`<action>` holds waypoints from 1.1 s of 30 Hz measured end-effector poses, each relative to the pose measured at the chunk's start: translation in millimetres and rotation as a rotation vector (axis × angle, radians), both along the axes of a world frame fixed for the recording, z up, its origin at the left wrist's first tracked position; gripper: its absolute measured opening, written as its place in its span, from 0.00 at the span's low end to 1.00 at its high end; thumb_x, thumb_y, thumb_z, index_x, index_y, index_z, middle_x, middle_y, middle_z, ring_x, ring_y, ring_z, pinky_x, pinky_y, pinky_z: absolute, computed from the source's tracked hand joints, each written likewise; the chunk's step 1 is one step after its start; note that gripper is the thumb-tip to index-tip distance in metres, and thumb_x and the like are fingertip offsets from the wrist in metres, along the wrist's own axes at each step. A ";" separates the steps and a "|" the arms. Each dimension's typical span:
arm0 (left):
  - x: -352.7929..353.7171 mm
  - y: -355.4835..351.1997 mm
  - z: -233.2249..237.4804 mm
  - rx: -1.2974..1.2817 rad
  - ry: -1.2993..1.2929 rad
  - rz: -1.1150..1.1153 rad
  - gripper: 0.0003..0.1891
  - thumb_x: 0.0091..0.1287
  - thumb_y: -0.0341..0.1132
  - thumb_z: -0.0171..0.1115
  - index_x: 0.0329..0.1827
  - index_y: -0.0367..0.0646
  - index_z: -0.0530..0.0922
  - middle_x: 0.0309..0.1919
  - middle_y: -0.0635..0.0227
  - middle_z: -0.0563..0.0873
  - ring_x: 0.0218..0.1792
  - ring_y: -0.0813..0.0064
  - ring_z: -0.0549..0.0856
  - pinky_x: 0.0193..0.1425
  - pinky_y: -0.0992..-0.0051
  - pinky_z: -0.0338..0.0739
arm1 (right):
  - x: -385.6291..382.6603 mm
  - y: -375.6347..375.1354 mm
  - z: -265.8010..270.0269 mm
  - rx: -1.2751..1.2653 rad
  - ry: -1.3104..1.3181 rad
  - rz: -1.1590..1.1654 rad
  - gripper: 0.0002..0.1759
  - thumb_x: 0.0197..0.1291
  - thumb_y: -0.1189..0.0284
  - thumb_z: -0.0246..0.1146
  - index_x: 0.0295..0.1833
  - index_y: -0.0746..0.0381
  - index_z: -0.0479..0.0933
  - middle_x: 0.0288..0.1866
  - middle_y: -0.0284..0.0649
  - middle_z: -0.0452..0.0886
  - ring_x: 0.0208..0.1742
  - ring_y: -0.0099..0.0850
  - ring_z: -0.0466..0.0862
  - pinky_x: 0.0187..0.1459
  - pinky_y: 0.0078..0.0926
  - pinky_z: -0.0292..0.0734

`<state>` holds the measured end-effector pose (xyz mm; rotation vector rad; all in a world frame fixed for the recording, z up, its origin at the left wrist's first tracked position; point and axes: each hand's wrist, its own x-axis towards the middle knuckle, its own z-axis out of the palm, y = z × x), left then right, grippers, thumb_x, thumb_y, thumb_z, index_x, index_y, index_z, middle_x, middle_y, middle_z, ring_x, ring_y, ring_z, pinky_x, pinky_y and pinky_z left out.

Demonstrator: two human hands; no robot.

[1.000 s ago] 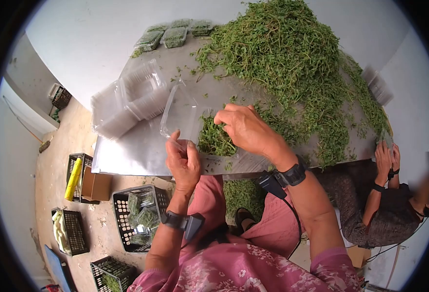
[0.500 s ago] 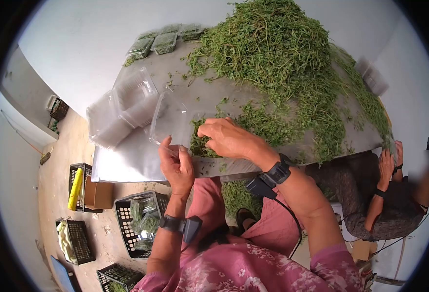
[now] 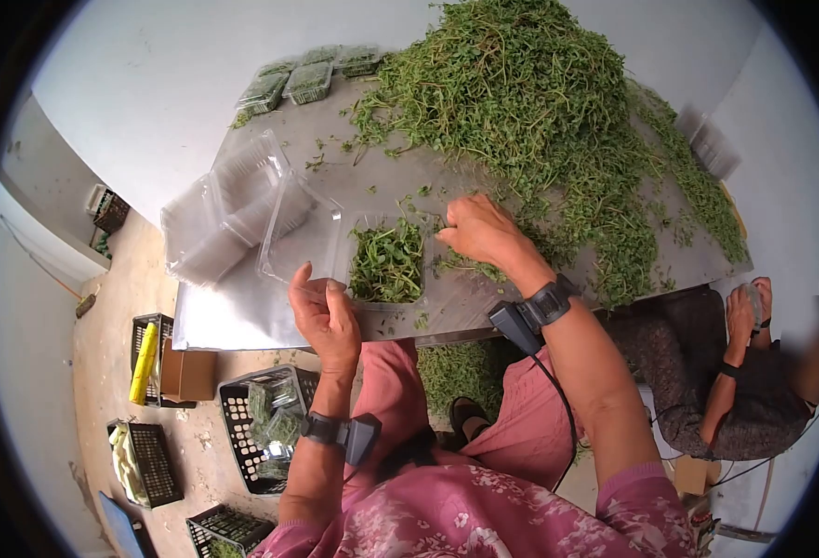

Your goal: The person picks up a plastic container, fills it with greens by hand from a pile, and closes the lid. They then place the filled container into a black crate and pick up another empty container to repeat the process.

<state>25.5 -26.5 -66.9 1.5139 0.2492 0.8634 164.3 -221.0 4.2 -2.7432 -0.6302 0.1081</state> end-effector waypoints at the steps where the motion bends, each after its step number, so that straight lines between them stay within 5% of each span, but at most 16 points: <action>1: 0.0 -0.4 0.1 0.001 0.001 0.001 0.20 0.72 0.25 0.55 0.65 0.34 0.65 0.35 0.67 0.80 0.24 0.85 0.77 0.27 0.83 0.74 | 0.3 3.2 -1.1 -0.049 0.035 -0.013 0.10 0.55 0.72 0.65 0.37 0.69 0.80 0.34 0.58 0.82 0.38 0.52 0.84 0.41 0.43 0.79; 3: -0.1 -0.3 0.5 0.005 0.006 0.001 0.20 0.72 0.25 0.55 0.65 0.34 0.65 0.35 0.67 0.80 0.24 0.85 0.77 0.27 0.83 0.73 | -4.0 10.3 7.2 -0.146 0.107 -0.039 0.12 0.54 0.77 0.61 0.43 0.70 0.83 0.44 0.60 0.84 0.48 0.55 0.85 0.48 0.45 0.81; 9: -0.5 -2.9 2.2 0.019 0.019 -0.003 0.20 0.72 0.25 0.55 0.64 0.33 0.65 0.34 0.68 0.80 0.24 0.87 0.75 0.27 0.85 0.71 | 9.7 -1.6 3.1 0.132 -0.106 -0.146 0.07 0.54 0.75 0.60 0.34 0.68 0.81 0.34 0.56 0.84 0.36 0.52 0.85 0.38 0.43 0.80; 10: -0.4 -3.0 2.0 0.022 0.024 -0.002 0.20 0.72 0.25 0.55 0.64 0.33 0.65 0.34 0.68 0.79 0.24 0.87 0.75 0.27 0.85 0.71 | 11.2 -5.1 8.3 0.234 -0.031 -0.167 0.06 0.54 0.74 0.62 0.34 0.66 0.81 0.31 0.51 0.85 0.32 0.40 0.86 0.36 0.37 0.79; 13: -0.9 -2.6 1.6 0.029 0.038 0.000 0.20 0.72 0.25 0.56 0.64 0.32 0.65 0.34 0.69 0.79 0.24 0.87 0.75 0.28 0.85 0.70 | -7.1 1.5 34.4 0.515 0.045 -0.127 0.08 0.54 0.72 0.66 0.32 0.68 0.81 0.30 0.54 0.84 0.33 0.46 0.86 0.39 0.39 0.80; 19: -0.8 -3.9 3.3 0.027 0.035 -0.003 0.19 0.72 0.25 0.56 0.63 0.31 0.66 0.33 0.70 0.78 0.26 0.87 0.74 0.30 0.85 0.70 | -14.9 19.8 33.6 0.428 0.146 0.059 0.11 0.56 0.67 0.69 0.34 0.65 0.81 0.32 0.44 0.85 0.33 0.33 0.84 0.37 0.32 0.77; 22: 1.9 0.5 -6.1 0.091 0.018 0.005 0.18 0.72 0.25 0.56 0.62 0.31 0.67 0.33 0.69 0.79 0.25 0.87 0.74 0.29 0.84 0.71 | -5.5 27.5 4.3 0.387 -0.211 0.039 0.12 0.56 0.66 0.70 0.36 0.64 0.81 0.41 0.45 0.83 0.44 0.42 0.84 0.46 0.35 0.76; 25: 5.4 5.1 -16.3 0.177 -0.014 0.003 0.19 0.72 0.25 0.55 0.63 0.33 0.65 0.34 0.67 0.79 0.21 0.86 0.75 0.24 0.84 0.71 | -6.3 41.5 -8.0 0.344 -0.157 -0.047 0.12 0.55 0.65 0.70 0.37 0.64 0.81 0.46 0.47 0.81 0.51 0.47 0.80 0.52 0.38 0.74; 28: 4.8 5.2 -15.3 0.196 -0.011 0.008 0.17 0.71 0.25 0.56 0.61 0.31 0.66 0.32 0.68 0.79 0.23 0.86 0.74 0.27 0.84 0.71 | 0.0 47.5 -18.1 0.345 -0.196 -0.056 0.11 0.56 0.66 0.69 0.35 0.64 0.82 0.43 0.46 0.82 0.46 0.46 0.82 0.50 0.38 0.75; 31: 2.7 2.0 -8.2 0.171 0.002 0.011 0.14 0.70 0.25 0.57 0.56 0.30 0.69 0.31 0.67 0.78 0.26 0.85 0.74 0.33 0.83 0.71 | 7.5 47.4 -8.1 0.408 0.077 -0.079 0.10 0.56 0.67 0.70 0.33 0.63 0.82 0.40 0.45 0.82 0.42 0.44 0.83 0.47 0.39 0.76; 33: -0.1 -3.4 1.3 0.092 0.020 0.003 0.14 0.70 0.25 0.58 0.55 0.30 0.69 0.30 0.68 0.78 0.26 0.85 0.74 0.32 0.83 0.71 | 8.9 47.2 -13.3 0.493 0.019 -0.094 0.09 0.55 0.67 0.69 0.32 0.62 0.83 0.37 0.45 0.84 0.43 0.45 0.84 0.52 0.48 0.73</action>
